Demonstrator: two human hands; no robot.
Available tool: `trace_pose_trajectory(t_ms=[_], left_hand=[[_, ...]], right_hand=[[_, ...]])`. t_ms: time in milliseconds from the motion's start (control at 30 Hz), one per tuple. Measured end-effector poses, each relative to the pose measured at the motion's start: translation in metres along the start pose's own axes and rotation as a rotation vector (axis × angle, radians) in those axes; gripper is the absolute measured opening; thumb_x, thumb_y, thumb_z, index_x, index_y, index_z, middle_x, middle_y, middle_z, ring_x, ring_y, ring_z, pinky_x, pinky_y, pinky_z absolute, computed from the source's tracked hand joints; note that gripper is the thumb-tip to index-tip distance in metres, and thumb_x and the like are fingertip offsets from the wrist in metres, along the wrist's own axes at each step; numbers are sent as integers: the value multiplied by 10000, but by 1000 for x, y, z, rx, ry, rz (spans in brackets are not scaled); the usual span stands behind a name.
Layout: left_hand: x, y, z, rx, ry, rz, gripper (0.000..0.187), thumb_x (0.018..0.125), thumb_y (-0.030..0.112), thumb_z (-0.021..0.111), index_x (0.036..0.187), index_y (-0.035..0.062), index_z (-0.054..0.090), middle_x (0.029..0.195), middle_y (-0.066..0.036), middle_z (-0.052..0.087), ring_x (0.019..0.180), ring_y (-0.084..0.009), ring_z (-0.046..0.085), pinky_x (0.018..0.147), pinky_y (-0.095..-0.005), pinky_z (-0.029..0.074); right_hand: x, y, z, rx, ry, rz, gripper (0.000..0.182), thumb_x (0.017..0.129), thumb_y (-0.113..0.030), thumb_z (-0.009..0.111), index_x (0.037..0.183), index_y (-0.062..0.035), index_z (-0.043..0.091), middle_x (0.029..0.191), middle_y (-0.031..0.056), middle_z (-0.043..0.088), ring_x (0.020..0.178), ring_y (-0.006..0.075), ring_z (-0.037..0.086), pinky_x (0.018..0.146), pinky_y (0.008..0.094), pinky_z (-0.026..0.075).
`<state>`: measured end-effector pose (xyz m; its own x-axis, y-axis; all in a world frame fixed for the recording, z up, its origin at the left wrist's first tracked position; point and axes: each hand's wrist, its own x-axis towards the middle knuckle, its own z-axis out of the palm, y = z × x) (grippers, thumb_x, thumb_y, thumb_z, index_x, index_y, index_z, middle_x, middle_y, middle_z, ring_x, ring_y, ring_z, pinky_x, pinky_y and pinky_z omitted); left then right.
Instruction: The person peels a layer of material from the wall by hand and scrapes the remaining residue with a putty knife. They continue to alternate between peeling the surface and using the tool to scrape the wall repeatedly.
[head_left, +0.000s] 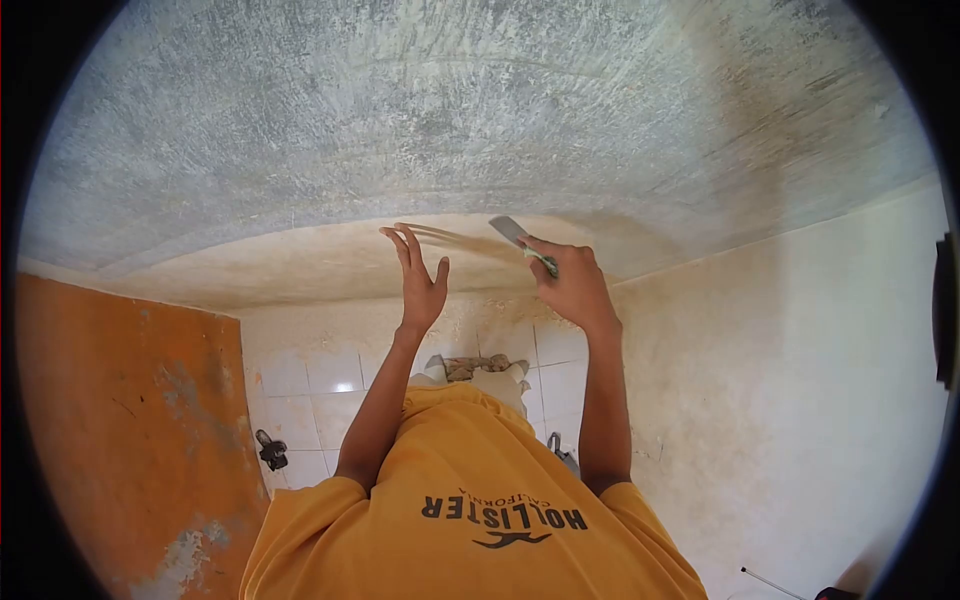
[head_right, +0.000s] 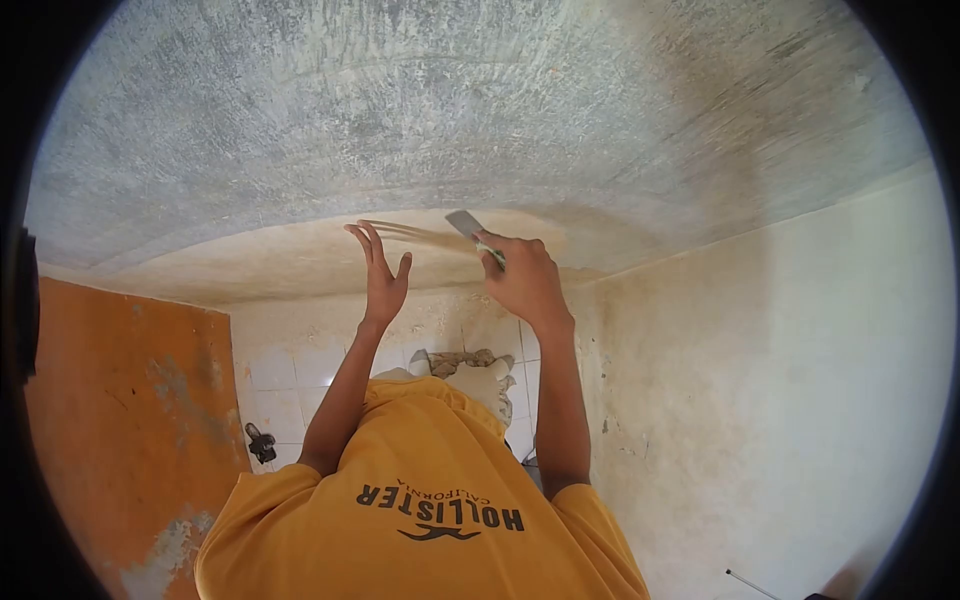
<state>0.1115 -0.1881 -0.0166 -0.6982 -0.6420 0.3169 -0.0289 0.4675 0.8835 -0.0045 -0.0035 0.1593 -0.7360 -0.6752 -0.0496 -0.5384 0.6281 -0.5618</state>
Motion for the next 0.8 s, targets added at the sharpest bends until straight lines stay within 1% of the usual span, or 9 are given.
trace_pose_trajectory(t_ms=[33,133,233,333,433,533,667,733,800], left_hand=[[0,-1,1,18,5,5,1007,946,15,648,1627,78,-91,1628,-292,-262,1518,-527,-50,1225,-511,238],[-4,0,4,8,1,1,1000,952,24,642,1624,73,-98,1625,-289,-273,1518,-527,-48,1223,-512,244],[-3,0,1,7,-8,-9,992,958,29,635,1623,71,-100,1622,-288,-282,1516,-529,-46,1220,-513,251],[-5,1,3,-7,-8,-13,982,965,34,629,1623,70,-99,1619,-287,-289,1516,-529,-50,1220,-509,249],[-2,4,6,-15,3,-4,975,973,43,627,1623,67,-100,1619,-287,-291,1517,-526,-56,1223,-501,241],[-3,1,6,33,-12,1,972,981,56,625,1621,66,-106,1622,-279,-291,1521,-514,-68,1228,-496,225],[-4,-2,1,47,-58,-23,973,987,70,625,1621,69,-112,1633,-260,-285,1531,-490,-80,1235,-494,202],[-6,-1,2,33,-62,-29,970,985,71,626,1623,67,-105,1638,-252,-280,1535,-482,-75,1234,-501,202],[-6,-1,0,-6,-79,-75,961,980,66,628,1630,75,-80,1644,-248,-268,1539,-480,-57,1231,-516,214]], right_hand=[[2,-3,0,-16,-32,50,344,930,-125,625,1255,-164,730,1103,184,728,857,379,700,840,427,553],[7,2,6,-57,-57,46,349,926,-135,630,1259,-171,728,1102,163,737,877,370,703,856,423,555],[-4,-2,3,-68,47,-23,346,931,-147,637,1265,-170,724,1123,151,737,911,370,704,867,407,557],[2,1,5,24,-51,55,340,941,-132,632,1269,-152,718,1147,158,728,940,380,699,871,403,555],[-1,25,25,138,18,-55,344,958,-112,618,1293,-122,699,1218,165,701,979,368,709,881,382,551],[-11,48,59,337,256,-263,367,990,-133,617,1352,-87,653,1087,136,754,809,263,725,755,331,556],[-47,61,111,768,164,141,427,1058,-228,546,1451,-61,532,960,97,720,720,168,651,668,311,525],[-64,59,131,1086,100,273,471,1084,-274,512,1501,-60,465,827,38,654,609,77,551,562,259,475],[-77,59,144,1180,153,379,479,1093,-277,495,1525,-83,424,796,6,585,567,59,474,497,227,389]])
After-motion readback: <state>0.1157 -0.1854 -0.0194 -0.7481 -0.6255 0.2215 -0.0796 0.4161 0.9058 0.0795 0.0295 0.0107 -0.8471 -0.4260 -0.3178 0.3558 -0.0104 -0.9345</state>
